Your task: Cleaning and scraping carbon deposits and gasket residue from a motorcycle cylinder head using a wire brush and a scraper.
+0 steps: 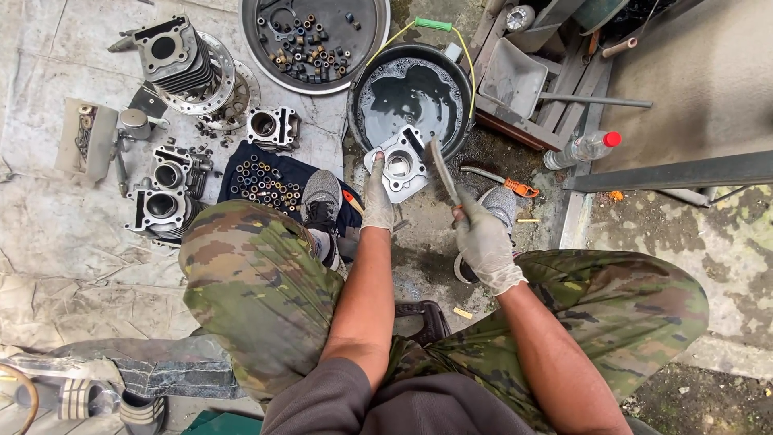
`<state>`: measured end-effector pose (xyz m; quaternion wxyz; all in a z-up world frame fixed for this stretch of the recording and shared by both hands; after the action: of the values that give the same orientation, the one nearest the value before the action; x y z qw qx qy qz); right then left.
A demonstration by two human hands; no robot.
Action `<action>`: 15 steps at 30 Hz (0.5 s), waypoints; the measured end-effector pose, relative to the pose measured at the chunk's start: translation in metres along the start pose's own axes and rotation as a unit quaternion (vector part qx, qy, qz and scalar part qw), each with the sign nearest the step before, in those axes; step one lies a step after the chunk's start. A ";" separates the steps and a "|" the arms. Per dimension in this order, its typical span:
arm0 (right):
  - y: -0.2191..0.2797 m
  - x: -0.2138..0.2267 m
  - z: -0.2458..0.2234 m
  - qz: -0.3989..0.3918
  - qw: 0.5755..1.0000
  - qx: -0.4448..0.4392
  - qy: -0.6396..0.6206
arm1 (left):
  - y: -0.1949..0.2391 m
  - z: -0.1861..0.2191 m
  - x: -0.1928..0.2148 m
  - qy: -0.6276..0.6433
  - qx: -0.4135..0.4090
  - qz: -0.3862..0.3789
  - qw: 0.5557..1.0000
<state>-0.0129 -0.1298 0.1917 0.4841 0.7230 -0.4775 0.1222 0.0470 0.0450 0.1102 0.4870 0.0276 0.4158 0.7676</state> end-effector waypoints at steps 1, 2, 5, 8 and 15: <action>0.003 0.007 -0.004 -0.001 1.000 0.000 0.000 | -0.026 -0.024 0.016 0.000 0.000 0.000 1.000; 0.006 0.017 -0.006 0.031 0.999 -0.011 -0.027 | -0.052 -0.048 0.032 0.021 -0.001 0.010 1.000; 0.001 0.031 0.009 0.071 0.996 -0.028 -0.053 | -0.075 -0.067 0.044 0.030 -0.003 0.015 0.999; 0.001 0.032 0.013 0.088 0.992 -0.039 -0.086 | -0.074 -0.062 0.038 0.031 -0.003 0.009 0.999; -0.025 0.004 0.014 0.105 0.895 0.009 -0.434 | -0.136 -0.137 0.077 0.103 -0.044 0.018 0.993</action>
<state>0.0052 -0.1420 0.1728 0.2068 0.6541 -0.7120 -0.1495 0.0445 0.0448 -0.0978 0.4279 -0.0660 0.4288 0.7929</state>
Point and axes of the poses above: each hand's wrist, its own y-axis away from the middle knuckle, its own x-axis out of the back of the hand, z = x × y, the point moved 6 cm from there along -y, towards the middle knuckle, and after that the axes turned 12 degrees about -z, right-handed, at the moved point
